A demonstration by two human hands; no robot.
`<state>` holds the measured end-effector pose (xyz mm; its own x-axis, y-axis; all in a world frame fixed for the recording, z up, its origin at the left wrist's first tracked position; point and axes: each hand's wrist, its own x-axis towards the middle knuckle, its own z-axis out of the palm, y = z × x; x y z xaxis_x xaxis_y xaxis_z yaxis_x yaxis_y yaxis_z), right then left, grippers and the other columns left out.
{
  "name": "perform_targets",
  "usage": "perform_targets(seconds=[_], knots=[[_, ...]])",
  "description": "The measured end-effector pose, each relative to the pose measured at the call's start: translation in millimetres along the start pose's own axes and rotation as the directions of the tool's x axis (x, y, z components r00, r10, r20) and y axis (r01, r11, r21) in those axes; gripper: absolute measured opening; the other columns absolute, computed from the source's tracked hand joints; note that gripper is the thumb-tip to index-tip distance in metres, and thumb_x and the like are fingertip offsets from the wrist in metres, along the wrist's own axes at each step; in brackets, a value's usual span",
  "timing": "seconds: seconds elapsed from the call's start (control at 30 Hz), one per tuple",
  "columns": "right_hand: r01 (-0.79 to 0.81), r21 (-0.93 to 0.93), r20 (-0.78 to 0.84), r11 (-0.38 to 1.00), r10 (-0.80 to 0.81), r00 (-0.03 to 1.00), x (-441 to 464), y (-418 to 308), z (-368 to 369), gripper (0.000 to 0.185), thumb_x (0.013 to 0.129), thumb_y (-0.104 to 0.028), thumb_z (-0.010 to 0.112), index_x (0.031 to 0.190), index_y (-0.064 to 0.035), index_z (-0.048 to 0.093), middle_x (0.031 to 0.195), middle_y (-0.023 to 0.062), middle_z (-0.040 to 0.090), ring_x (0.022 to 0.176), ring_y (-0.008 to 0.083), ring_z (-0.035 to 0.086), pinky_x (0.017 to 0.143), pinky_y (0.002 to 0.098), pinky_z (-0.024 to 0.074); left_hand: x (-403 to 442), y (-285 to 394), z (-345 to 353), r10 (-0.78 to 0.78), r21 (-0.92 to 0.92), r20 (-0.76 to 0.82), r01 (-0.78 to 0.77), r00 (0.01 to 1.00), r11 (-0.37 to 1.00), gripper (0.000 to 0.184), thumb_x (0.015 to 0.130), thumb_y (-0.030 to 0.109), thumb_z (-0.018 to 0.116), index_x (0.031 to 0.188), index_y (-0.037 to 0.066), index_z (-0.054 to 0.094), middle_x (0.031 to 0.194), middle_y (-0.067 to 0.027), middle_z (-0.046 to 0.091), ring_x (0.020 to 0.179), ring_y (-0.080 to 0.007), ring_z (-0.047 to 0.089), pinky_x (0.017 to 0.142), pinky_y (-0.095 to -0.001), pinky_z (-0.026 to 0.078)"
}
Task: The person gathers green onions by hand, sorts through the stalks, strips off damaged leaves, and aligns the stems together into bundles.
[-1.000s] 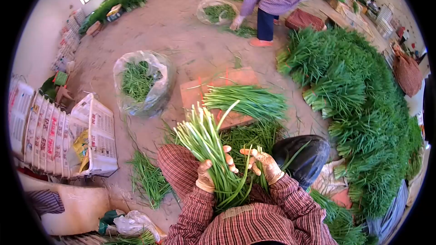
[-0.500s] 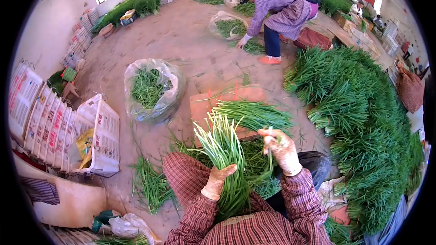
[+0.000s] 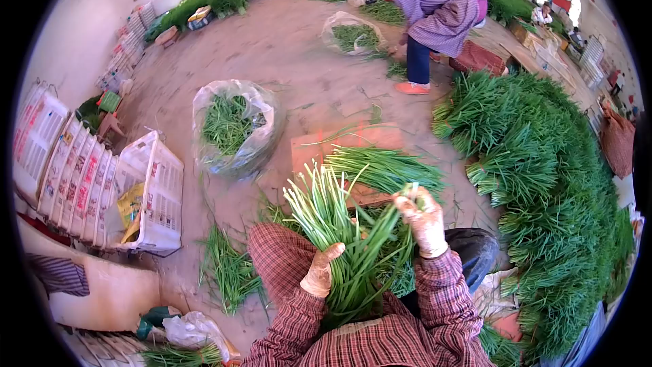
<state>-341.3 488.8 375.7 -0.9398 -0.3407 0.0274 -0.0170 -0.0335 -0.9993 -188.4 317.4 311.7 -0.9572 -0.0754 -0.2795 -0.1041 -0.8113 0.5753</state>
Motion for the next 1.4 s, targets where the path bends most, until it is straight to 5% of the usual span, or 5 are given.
perform_targets(seconds=[0.27, 0.57, 0.73, 1.07, 1.4], knots=[[0.374, 0.398, -0.396, 0.838, -0.211, 0.894, 30.3, -26.4, -97.1, 0.02, 0.095, -0.029, 0.063, 0.096, -0.0094, 0.059, 0.088, 0.0079, 0.066, 0.061, 0.0094, 0.054, 0.053, 0.0212, 0.0428, 8.2, 16.2, -10.8, 0.141, -0.023, -0.002, -0.141, 0.99, 0.99, 0.061, 0.087, 0.015, 0.071, 0.141, 0.001, 0.047, 0.116, -0.0163, 0.066, 0.099, -0.0273, 0.068, 0.083, -0.0388, 0.059], [-0.158, 0.4, 0.428, 0.903, -0.031, 0.903, -12.9, -12.6, 17.2, 0.022, 0.093, -0.003, 0.06, 0.114, -0.0099, 0.055, 0.102, 0.0085, 0.063, 0.083, 0.0159, 0.067, 0.058, 0.0247, 0.0558, 19.5, -13.2, -10.1, 0.184, 0.256, 0.054, -0.191, 0.982, 0.947, 0.057, 0.088, 0.019, 0.075, 0.135, 0.0, 0.05, 0.125, -0.0133, 0.063, 0.112, -0.0245, 0.063, 0.094, -0.0383, 0.053], [-0.052, 0.045, 0.369, 0.998, 0.032, 0.929, -15.0, -17.3, 62.0, 0.049, 0.082, -0.018, 0.082, 0.123, -0.0055, 0.059, 0.119, 0.0051, 0.065, 0.104, 0.014, 0.062, 0.093, 0.0318, 0.0499, 15.2, -19.2, -1.0, 0.298, 0.403, 0.001, -0.274, 0.954, 0.874, 0.059, 0.087, 0.02, 0.077, 0.136, 0.001, 0.048, 0.126, -0.0077, 0.059, 0.113, -0.0178, 0.057, 0.099, -0.0317, 0.046], [0.389, -0.354, 0.356, 0.85, -0.262, 0.897, -4.4, -29.0, 87.3, 0.041, 0.075, -0.025, 0.086, 0.107, -0.0054, 0.069, 0.096, 0.0074, 0.065, 0.088, 0.0208, 0.064, 0.081, 0.0326, 0.0512, 29.0, -51.0, -21.8, 0.472, 0.843, 0.034, -0.279, 0.881, 0.46, 0.068, 0.085, 0.02, 0.078, 0.139, 0.001, 0.041, 0.127, -0.01, 0.059, 0.116, -0.0182, 0.055, 0.1, -0.0342, 0.044], [-0.125, 0.115, 0.413, 0.985, 0.067, 0.908, -4.4, -19.8, 69.4, 0.026, 0.083, -0.002, 0.072, 0.106, -0.0063, 0.061, 0.099, -0.0005, 0.063, 0.088, 0.0064, 0.055, 0.077, 0.0234, 0.0458, 6.7, -24.7, -31.5, 0.115, 0.146, 0.136, -0.135, 0.984, 0.98, 0.098, 0.077, 0.03, 0.086, 0.152, 0.006, 0.027, 0.137, -0.0057, 0.051, 0.123, -0.0186, 0.051, 0.106, -0.034, 0.042]])
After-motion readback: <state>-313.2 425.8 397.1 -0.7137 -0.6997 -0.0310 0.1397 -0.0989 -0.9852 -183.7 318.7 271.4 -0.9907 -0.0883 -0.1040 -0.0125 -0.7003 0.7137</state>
